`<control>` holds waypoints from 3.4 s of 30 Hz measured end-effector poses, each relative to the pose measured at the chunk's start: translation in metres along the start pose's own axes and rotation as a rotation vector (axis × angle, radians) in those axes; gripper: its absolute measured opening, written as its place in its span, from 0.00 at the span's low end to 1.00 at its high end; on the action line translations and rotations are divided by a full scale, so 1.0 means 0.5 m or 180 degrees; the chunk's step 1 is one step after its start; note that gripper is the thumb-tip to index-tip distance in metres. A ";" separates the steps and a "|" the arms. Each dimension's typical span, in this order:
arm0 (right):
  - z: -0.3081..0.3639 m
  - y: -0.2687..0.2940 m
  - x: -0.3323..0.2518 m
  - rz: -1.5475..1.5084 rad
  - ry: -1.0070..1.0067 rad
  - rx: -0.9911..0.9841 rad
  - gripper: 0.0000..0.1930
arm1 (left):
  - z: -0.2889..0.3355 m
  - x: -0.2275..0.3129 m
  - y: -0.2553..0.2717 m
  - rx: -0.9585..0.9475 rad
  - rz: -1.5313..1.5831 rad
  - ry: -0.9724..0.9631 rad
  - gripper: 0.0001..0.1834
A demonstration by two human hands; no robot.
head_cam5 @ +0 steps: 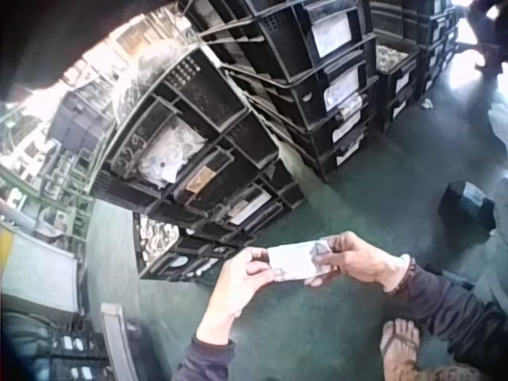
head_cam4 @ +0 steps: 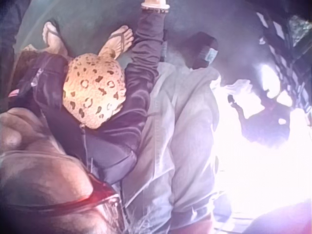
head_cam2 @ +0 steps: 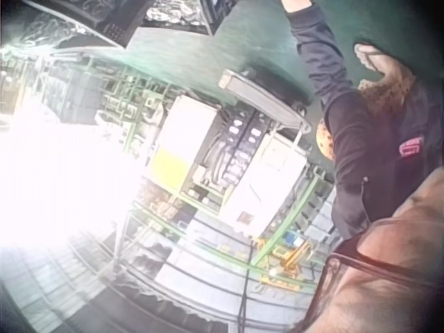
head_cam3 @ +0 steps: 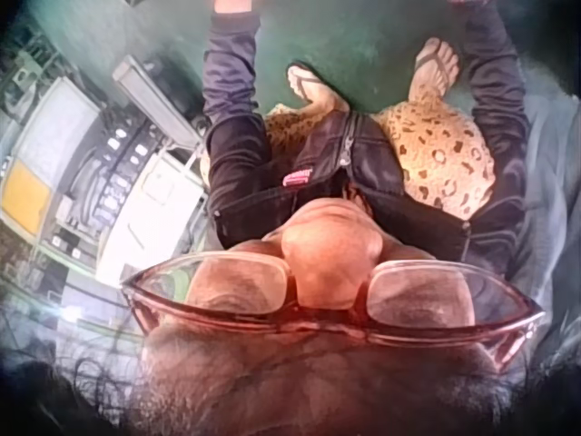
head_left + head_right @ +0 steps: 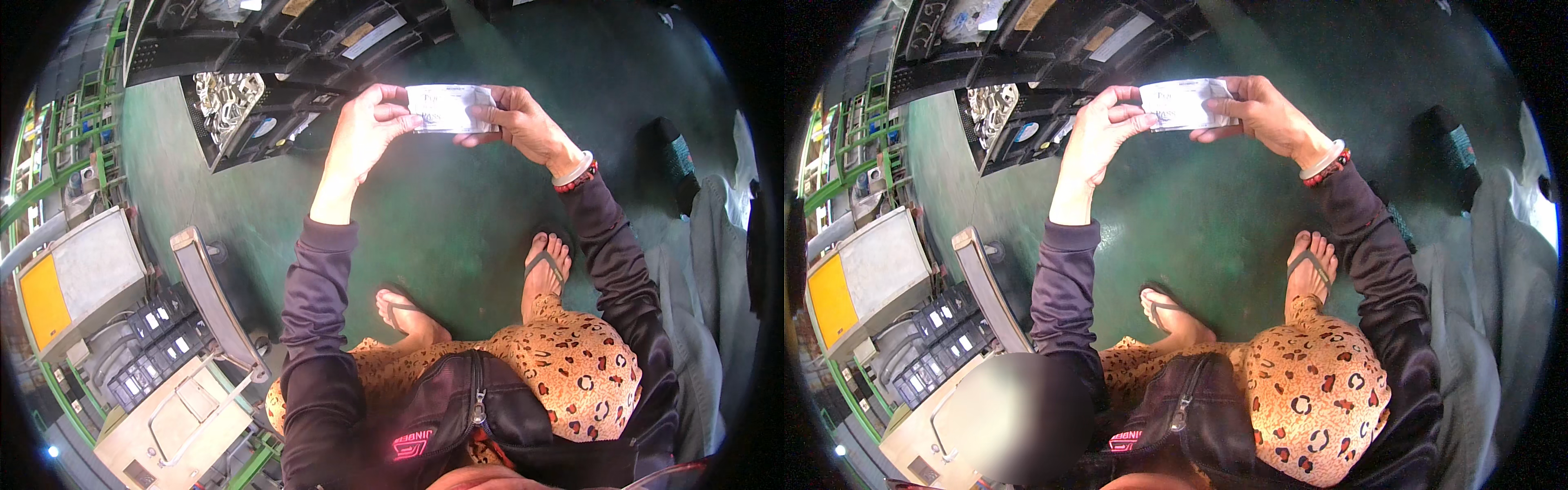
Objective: The person moves black plastic bins filled with small metal parts across a green factory floor, stacks them, and places paper labels on the bins. The person also handles small plastic bags and adjusts labels on stacked bins.
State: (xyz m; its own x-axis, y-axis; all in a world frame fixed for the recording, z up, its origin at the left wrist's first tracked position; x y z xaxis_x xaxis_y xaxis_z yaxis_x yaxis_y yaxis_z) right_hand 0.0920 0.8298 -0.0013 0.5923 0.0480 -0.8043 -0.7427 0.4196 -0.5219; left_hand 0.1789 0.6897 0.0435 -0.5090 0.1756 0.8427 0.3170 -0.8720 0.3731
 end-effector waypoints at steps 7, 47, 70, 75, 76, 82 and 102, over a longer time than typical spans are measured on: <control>-0.002 0.001 -0.001 0.0083 0.0067 -0.0013 0.18 | 0.002 0.001 0.000 0.0008 0.0101 -0.0010 0.26; -0.095 -0.211 -0.059 0.0371 -0.0183 0.0297 0.20 | 0.008 0.063 0.193 0.0046 -0.0767 -0.1101 0.12; -0.394 -0.637 -0.512 0.2863 0.1520 0.1314 0.17 | 0.172 -0.030 0.531 0.0085 0.3486 -0.1573 0.10; -0.446 -0.619 -0.544 0.2525 0.1902 0.1238 0.18 | 0.138 -0.175 0.706 0.1140 0.2796 -0.1697 0.09; -0.445 -0.605 -0.550 0.2364 0.1943 0.1386 0.19 | 0.129 -0.200 0.746 0.1519 0.2443 -0.1644 0.08; -0.437 -0.584 -0.541 0.2568 0.1771 0.1485 0.17 | 0.074 -0.288 0.896 0.2609 -0.0487 -0.1194 0.13; -0.442 -0.571 -0.524 0.2384 0.1005 0.2011 0.23 | -0.116 -0.290 0.875 0.2546 0.0075 -0.0524 0.33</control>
State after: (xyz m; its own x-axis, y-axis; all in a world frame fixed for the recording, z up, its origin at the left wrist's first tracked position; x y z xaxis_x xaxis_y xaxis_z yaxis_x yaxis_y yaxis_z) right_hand 0.0798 0.4972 0.2958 -0.1322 0.2913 -0.9475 -0.5337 0.7845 0.3157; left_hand 0.3449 0.2561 0.0623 -0.3907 0.2805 0.8767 0.8332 -0.2972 0.4664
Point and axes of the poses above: each hand's wrist, its own z-axis away from the middle knuckle, its own y-axis out of the back of the hand, x = y × z, the point moved 10 cm from there along -z, towards the middle knuckle, and after that the axes turned 4 degrees about x, right-handed, at the moved point
